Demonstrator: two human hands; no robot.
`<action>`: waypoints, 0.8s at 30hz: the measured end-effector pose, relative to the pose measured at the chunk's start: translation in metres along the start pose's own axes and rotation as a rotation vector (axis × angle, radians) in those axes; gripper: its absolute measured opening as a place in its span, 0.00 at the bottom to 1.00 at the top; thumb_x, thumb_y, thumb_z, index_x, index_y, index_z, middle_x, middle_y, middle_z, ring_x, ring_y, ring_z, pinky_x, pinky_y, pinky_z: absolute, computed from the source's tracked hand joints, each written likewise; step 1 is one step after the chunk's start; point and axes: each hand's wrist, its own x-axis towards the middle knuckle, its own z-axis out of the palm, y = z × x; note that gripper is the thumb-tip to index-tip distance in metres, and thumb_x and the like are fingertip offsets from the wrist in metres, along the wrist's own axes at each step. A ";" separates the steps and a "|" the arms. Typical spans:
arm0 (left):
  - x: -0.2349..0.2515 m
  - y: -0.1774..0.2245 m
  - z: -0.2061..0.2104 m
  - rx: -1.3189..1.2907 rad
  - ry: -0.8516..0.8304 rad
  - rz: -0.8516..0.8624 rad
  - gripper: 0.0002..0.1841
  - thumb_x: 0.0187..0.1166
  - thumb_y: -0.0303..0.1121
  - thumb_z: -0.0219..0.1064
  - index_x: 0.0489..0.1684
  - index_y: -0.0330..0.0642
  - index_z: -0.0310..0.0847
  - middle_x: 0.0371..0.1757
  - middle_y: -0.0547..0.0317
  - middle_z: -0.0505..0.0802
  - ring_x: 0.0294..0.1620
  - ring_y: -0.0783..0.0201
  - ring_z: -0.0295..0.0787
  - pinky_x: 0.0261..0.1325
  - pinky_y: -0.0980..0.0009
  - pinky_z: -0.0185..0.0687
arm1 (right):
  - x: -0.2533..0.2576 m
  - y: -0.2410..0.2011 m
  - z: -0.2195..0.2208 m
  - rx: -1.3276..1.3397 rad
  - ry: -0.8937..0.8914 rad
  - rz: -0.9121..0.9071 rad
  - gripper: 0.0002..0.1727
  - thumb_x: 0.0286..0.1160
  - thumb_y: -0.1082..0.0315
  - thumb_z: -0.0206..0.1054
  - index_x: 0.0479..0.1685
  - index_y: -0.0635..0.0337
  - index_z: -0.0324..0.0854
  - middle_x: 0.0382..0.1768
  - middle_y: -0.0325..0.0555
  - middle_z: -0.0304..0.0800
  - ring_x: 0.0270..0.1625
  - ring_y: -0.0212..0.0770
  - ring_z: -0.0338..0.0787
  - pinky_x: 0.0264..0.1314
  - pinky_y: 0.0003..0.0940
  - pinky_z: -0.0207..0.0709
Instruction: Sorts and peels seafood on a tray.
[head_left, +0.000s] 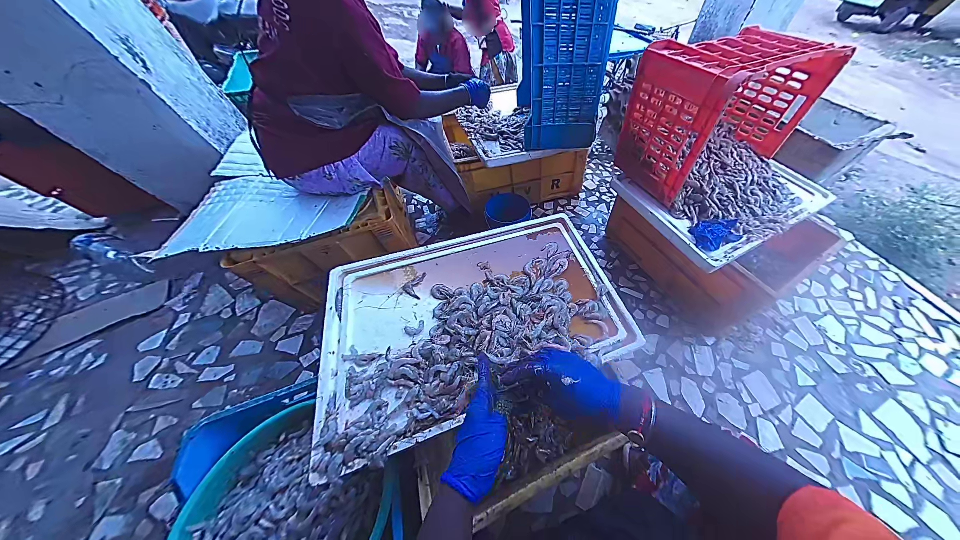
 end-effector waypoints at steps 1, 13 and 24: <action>0.002 -0.002 0.000 -0.017 -0.023 0.049 0.43 0.77 0.14 0.49 0.96 0.34 0.31 0.97 0.39 0.46 0.97 0.61 0.46 0.95 0.68 0.46 | 0.000 -0.001 0.001 -0.005 -0.046 0.004 0.23 0.71 0.76 0.68 0.68 0.54 0.87 0.64 0.51 0.92 0.70 0.53 0.87 0.78 0.51 0.74; -0.006 0.018 0.009 0.729 -0.007 -0.025 0.53 0.74 0.17 0.61 0.99 0.56 0.28 0.55 0.36 0.93 0.52 0.39 0.94 0.59 0.42 0.85 | 0.002 -0.010 0.005 0.383 -0.020 0.442 0.15 0.84 0.70 0.62 0.63 0.64 0.85 0.60 0.53 0.89 0.63 0.38 0.86 0.72 0.36 0.76; -0.015 0.008 -0.002 0.254 0.192 0.096 0.19 0.77 0.18 0.63 0.60 0.45 0.90 0.59 0.60 0.95 0.61 0.70 0.91 0.70 0.66 0.85 | 0.007 -0.003 -0.011 0.773 0.197 0.515 0.08 0.82 0.73 0.63 0.53 0.64 0.82 0.41 0.40 0.88 0.40 0.30 0.87 0.47 0.28 0.84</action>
